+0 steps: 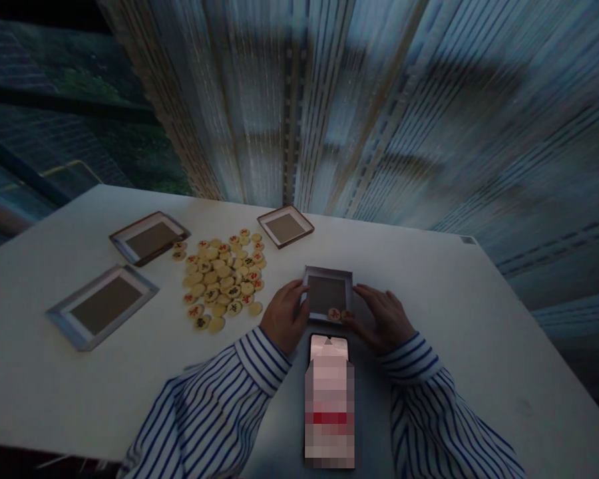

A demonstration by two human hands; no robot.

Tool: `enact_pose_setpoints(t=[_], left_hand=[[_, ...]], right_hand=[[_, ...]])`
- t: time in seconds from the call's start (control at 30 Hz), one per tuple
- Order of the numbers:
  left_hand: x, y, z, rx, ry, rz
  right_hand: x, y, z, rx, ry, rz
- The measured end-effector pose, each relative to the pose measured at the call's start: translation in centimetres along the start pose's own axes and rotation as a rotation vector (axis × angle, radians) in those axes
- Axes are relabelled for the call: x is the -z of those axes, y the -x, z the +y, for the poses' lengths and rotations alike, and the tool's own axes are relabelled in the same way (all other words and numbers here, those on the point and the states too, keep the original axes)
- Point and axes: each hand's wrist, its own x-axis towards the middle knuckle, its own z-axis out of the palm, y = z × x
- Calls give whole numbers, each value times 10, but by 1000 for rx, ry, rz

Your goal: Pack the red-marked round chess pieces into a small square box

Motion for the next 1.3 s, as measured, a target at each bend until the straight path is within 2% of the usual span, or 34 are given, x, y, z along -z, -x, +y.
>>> enact_pose_setpoints(t=[0.1,0.27,0.37,0.5,0.67,0.9,1.1,1.23,1.3], left_hand=[[2,0,1,-13,45,35],[5,0,2,-42,76,105],[9,2,3,-56,84,128],[23,11,8,-77,66,137],[49,25,7,-84,7,155],[92,39,-26,-38,-131,228],[117,49,-58,71,-244,263],[124,46,-69,105,-296,296],[124,40,-71,110,-312,299]], right_hand=[[-5,-2,3,0,2,112],[-10,-7,15,106,-11,232],[-9,-9,17,116,-42,307],[-4,-11,13,102,-81,423],[2,-13,9,151,-109,436],[11,-19,-3,187,-133,362],[15,-37,-37,322,-175,271],[11,-54,-66,350,-140,57],[10,-65,-82,377,-65,-169]])
